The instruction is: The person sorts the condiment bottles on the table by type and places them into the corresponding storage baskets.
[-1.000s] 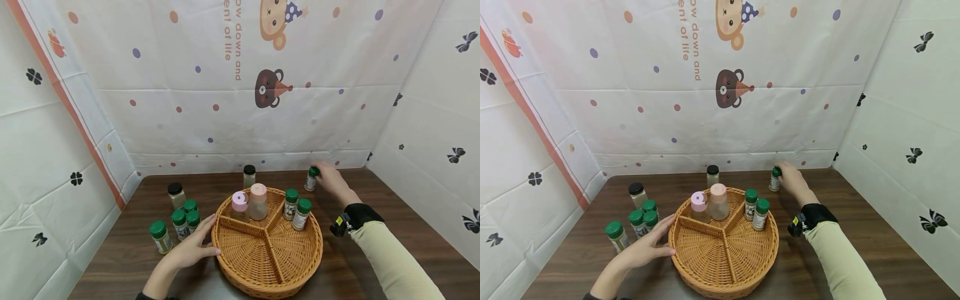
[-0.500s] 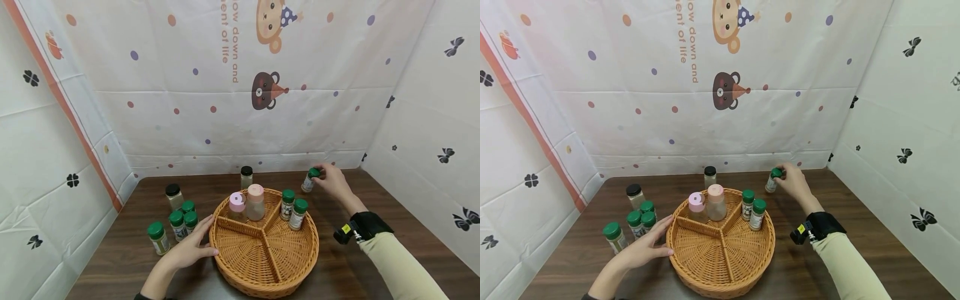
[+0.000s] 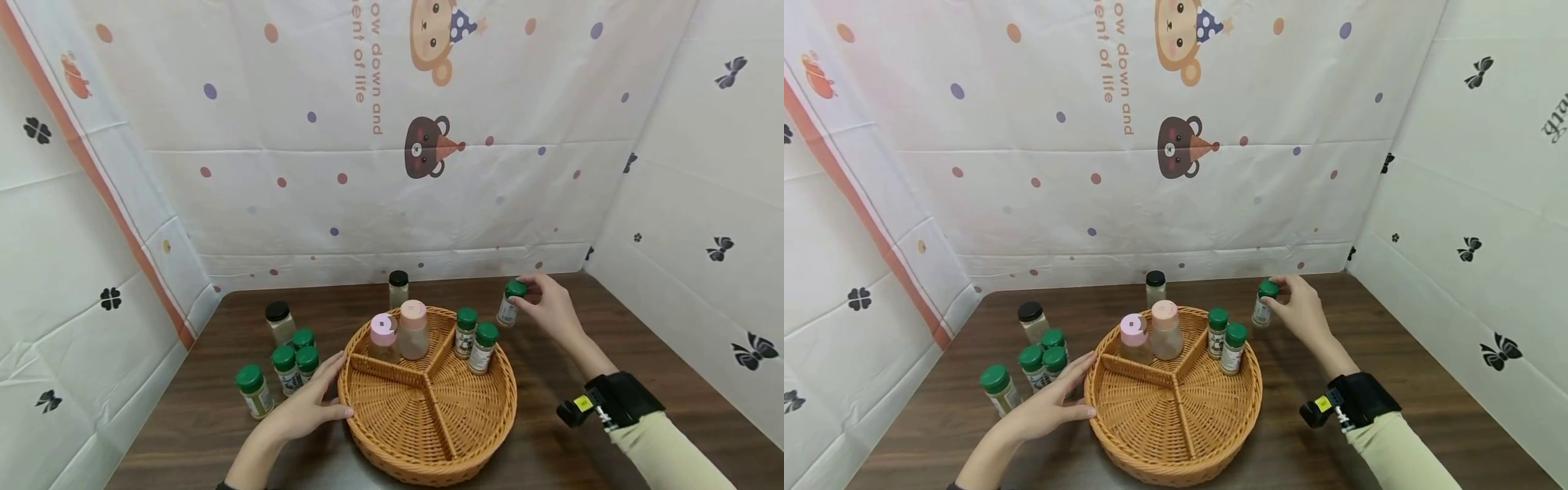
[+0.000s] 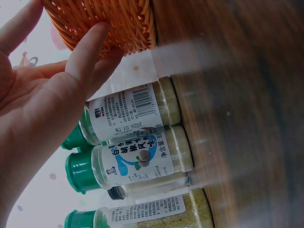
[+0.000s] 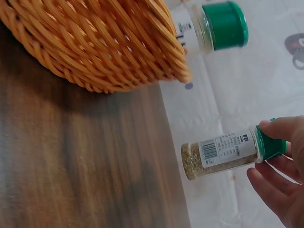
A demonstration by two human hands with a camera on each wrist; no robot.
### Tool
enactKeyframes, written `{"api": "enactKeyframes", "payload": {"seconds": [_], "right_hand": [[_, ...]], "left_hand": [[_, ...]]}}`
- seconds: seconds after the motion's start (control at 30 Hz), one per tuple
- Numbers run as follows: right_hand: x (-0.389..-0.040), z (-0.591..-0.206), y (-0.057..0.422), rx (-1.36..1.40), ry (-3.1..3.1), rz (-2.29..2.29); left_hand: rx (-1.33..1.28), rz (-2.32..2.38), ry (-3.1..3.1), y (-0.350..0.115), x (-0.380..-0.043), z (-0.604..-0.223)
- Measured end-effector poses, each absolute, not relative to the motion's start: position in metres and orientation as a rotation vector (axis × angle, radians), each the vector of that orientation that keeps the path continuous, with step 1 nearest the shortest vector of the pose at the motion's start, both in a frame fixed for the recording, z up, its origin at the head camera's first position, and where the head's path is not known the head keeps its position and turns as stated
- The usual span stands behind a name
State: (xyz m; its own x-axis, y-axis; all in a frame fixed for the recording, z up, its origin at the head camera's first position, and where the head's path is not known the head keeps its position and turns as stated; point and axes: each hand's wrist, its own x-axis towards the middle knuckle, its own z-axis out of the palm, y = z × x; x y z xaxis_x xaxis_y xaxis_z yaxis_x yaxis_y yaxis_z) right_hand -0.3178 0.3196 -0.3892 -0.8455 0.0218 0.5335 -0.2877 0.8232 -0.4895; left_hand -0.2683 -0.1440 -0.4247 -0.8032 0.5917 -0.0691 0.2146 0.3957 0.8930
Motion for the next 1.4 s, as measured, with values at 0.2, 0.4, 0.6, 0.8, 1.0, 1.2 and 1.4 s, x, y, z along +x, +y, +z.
{"api": "enactKeyframes", "payload": {"seconds": [0.2,0.4,0.6,0.8,1.0,1.2,1.4], "right_hand": [[-0.301,-0.386,0.318,0.157,-2.431,0.779],[-0.285,-0.377,0.316,0.164,-2.342,0.783],[-0.269,-0.368,0.314,0.201,-2.246,0.804],[-0.254,-0.362,0.303,0.235,-2.195,0.881],[-0.242,-0.364,0.291,0.27,-2.172,0.929],[-0.235,-0.367,0.28,0.315,-2.161,0.946],[-0.227,-0.376,0.269,0.371,-2.162,0.978]], "left_hand": [[0.702,1.398,2.252,-0.144,-0.268,-0.425],[0.697,1.387,2.261,-0.144,-0.268,-0.424],[0.693,1.39,2.261,-0.143,-0.268,-0.423],[0.7,1.394,2.255,-0.144,-0.268,-0.423],[0.698,1.392,2.262,-0.145,-0.268,-0.424],[0.7,1.391,2.263,-0.145,-0.268,-0.425],[0.701,1.387,2.265,-0.145,-0.268,-0.425]]}}
